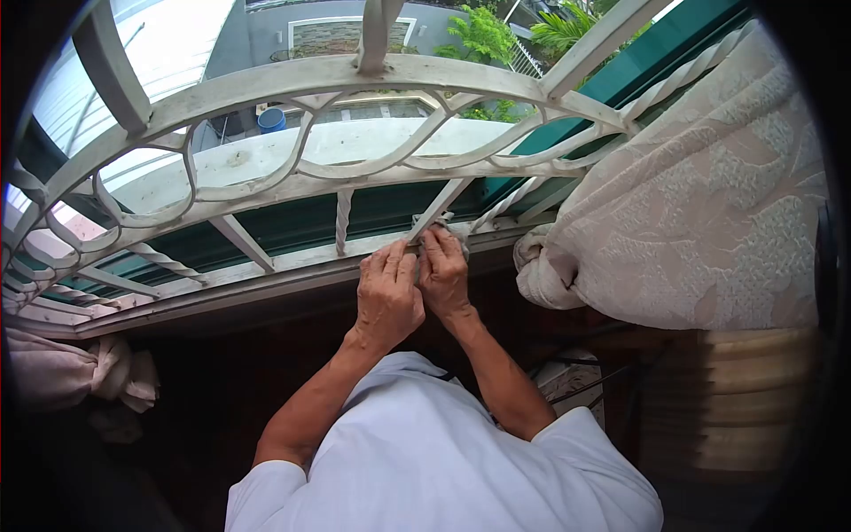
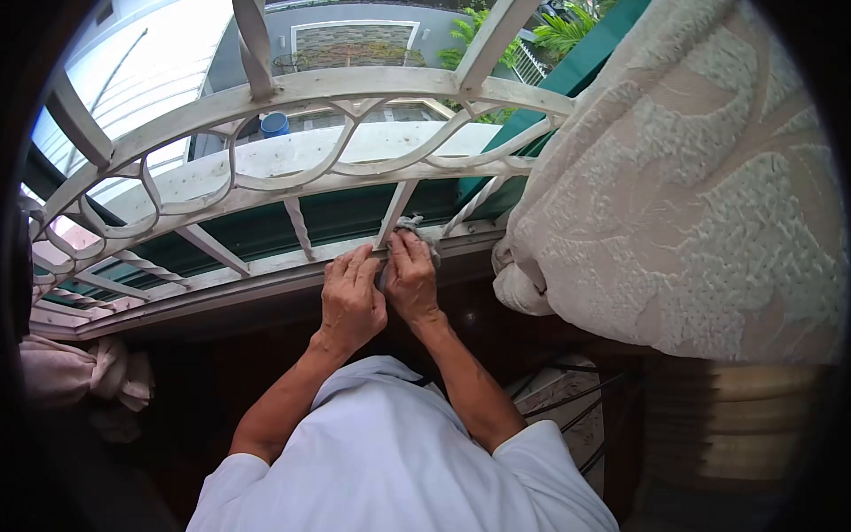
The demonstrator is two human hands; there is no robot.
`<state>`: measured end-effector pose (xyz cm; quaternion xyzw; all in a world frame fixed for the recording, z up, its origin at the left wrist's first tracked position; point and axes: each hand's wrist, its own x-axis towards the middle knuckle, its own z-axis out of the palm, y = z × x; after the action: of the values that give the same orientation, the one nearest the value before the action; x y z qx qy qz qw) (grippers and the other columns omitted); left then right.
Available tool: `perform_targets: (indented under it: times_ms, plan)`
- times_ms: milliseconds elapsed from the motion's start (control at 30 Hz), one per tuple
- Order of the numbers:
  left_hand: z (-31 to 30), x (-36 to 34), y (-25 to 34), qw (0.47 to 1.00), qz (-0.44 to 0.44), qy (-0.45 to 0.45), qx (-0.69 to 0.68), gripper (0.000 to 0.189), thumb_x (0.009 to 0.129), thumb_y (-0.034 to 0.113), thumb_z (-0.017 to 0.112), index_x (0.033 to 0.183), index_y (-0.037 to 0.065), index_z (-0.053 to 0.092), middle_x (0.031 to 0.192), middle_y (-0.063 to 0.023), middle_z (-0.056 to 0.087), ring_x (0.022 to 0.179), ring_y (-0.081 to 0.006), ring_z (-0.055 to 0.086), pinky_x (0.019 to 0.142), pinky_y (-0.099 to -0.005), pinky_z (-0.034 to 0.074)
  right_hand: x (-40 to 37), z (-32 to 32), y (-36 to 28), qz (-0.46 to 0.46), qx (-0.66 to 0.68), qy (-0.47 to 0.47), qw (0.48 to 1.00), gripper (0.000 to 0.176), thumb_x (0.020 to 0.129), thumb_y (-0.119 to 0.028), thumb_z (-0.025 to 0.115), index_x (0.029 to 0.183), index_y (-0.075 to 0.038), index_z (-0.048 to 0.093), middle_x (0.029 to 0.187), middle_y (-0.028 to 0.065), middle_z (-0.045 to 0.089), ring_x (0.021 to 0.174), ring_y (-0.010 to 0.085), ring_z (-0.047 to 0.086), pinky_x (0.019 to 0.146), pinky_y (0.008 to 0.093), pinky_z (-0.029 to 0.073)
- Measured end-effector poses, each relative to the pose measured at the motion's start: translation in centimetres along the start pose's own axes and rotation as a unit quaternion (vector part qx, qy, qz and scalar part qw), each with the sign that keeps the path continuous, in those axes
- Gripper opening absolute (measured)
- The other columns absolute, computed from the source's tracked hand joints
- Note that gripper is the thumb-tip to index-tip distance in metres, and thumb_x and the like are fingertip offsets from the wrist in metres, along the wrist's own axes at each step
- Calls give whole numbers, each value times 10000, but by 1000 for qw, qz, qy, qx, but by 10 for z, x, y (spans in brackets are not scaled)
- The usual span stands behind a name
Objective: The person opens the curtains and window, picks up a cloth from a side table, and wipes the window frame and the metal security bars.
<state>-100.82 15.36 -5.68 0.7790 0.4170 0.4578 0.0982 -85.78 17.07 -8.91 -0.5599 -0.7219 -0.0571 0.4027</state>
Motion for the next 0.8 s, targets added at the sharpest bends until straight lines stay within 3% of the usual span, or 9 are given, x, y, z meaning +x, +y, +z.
perform_targets:
  times_ms: [100, 300, 367, 433, 500, 567, 667, 700, 800]
  plan:
    - [-8, -5, -14, 998, 11, -16, 60, 475, 660, -67, 624, 1134, -111, 636, 1314, -319, 606, 1237, -437, 594, 1045, -521, 454, 9, -21, 30, 77, -63, -11, 995, 300, 891, -21, 649, 1181, 40, 696, 1183, 222, 688, 1060, 443, 638, 933, 467, 527]
    - [-11, -9, -20, 993, -28, -87, 75, 546, 658, -74, 612, 1200, -139, 600, 1346, -342, 573, 1310, -452, 540, 1097, -533, 424, -3, 2, 4, 27, -53, 44, 997, 284, 896, -27, 648, 1168, 3, 723, 1161, 223, 712, 979, 416, 672, 877, 462, 551]
    - [-13, -8, -21, 992, -37, -101, 68, 561, 655, -74, 610, 1211, -141, 590, 1348, -342, 568, 1312, -456, 534, 1101, -531, 424, 6, -27, 24, 109, -80, -19, 991, 285, 892, -15, 643, 1164, 22, 721, 1152, 242, 710, 1009, 422, 679, 902, 467, 547]
    - [-12, -9, -29, 991, -17, -105, 78, 487, 717, -18, 616, 1183, -157, 595, 1326, -352, 577, 1298, -457, 536, 1109, -495, 407, 4, -11, 23, 85, -95, 0, 992, 295, 881, 9, 640, 1165, 24, 718, 1146, 262, 705, 1060, 421, 677, 931, 474, 537]
    - [-15, -4, -24, 988, -26, -129, 80, 509, 713, -8, 624, 1197, -158, 584, 1328, -349, 575, 1299, -462, 531, 1106, -492, 410, -3, 11, -2, 82, -32, 72, 994, 294, 873, 22, 648, 1158, 18, 722, 1136, 273, 704, 1079, 416, 679, 941, 469, 538]
    - [-14, -8, -21, 987, -16, -137, 82, 524, 708, 1, 631, 1203, -163, 579, 1337, -350, 568, 1304, -463, 524, 1104, -498, 410, -18, 5, -14, 60, -7, 72, 996, 288, 868, 33, 651, 1147, 31, 719, 1134, 275, 703, 1066, 422, 685, 935, 461, 545]
    - [-15, -5, -22, 985, -16, -141, 103, 529, 707, -10, 625, 1208, -171, 573, 1336, -361, 565, 1306, -463, 525, 1105, -501, 411, -21, -30, -9, 186, 59, 100, 976, 245, 901, 22, 635, 1131, 80, 701, 1162, 281, 696, 1078, 432, 684, 940, 444, 545]
    - [-15, -3, -23, 985, -16, -136, 101, 529, 707, -10, 625, 1208, -171, 573, 1336, -361, 565, 1306, -463, 525, 1105, -501, 411, -17, -42, 4, 181, 57, 101, 977, 245, 901, 22, 635, 1131, 80, 701, 1162, 281, 696, 1078, 432, 684, 940, 444, 545]
    - [-17, -4, -23, 982, -6, -154, 108, 521, 712, -28, 620, 1208, -180, 568, 1335, -359, 565, 1301, -461, 530, 1095, -495, 425, -6, -51, 41, 225, -37, 162, 960, 231, 945, -30, 635, 1130, 94, 693, 1199, 276, 691, 1124, 392, 688, 935, 386, 543]
